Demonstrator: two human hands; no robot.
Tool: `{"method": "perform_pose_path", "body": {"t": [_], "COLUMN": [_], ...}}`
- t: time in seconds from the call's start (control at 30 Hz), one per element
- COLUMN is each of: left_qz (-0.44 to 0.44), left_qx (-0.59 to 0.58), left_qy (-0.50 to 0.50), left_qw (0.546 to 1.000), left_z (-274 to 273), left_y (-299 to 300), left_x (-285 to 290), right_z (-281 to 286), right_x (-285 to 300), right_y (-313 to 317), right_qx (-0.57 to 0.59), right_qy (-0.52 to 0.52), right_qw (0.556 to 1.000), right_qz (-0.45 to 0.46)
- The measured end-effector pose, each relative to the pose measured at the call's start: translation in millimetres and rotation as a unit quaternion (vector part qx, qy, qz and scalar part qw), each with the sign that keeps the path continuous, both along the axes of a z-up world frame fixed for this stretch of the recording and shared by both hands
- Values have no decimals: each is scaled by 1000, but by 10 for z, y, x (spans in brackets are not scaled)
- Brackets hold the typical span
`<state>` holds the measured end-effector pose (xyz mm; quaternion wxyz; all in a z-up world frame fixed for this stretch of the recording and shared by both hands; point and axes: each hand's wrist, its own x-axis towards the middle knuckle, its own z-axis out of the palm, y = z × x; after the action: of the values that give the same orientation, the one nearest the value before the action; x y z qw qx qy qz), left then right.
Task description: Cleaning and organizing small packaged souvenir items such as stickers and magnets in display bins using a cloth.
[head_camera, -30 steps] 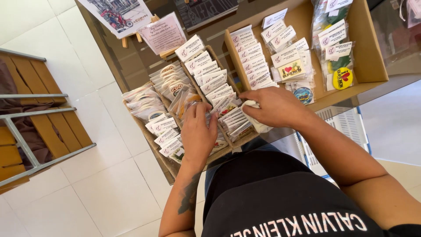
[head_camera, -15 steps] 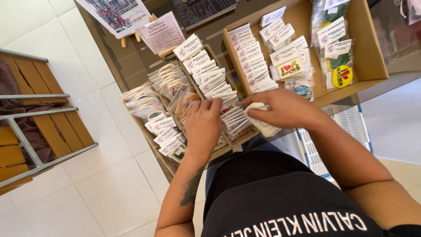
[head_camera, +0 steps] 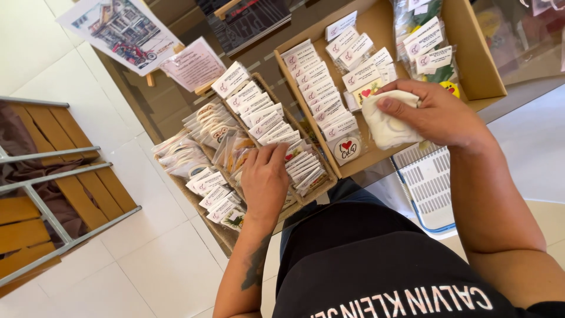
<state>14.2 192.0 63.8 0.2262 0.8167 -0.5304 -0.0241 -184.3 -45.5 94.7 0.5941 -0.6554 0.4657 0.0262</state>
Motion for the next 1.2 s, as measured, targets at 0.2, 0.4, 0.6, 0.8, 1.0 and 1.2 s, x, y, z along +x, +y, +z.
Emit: {"method": "perform_pose_path", "body": {"t": [0.2,0.4,0.6,0.8,1.0,1.2], "left_qz": [15,-45,-141,-202,-144,-160], "left_qx": [4,-55,17,123,119,41], "left_qy": [18,72,58,48,78,288], "left_qw": [1000,995,988,970,979,943], "left_z": [161,296,-271,-679,-613,-404], "left_y": [-182,-746,-1481,-1833,-1905,-1805], "left_x": [-56,-178,-340,-355,-300,-88], "right_z": [-330,-349,-255,-340,-374,-357], "right_x": [-388,-480,-582,-804,-814,-737], "right_y": [-230,-360,-434,-541,-541,-491], "right_qx": [43,127,81,89,70,19], "right_qy": [-91,-152,-72,-114,-124,-187], "right_qw": [989,971,989,981,981,969], "right_qz": [-110,-132,-105,-130,-130,-162]}}
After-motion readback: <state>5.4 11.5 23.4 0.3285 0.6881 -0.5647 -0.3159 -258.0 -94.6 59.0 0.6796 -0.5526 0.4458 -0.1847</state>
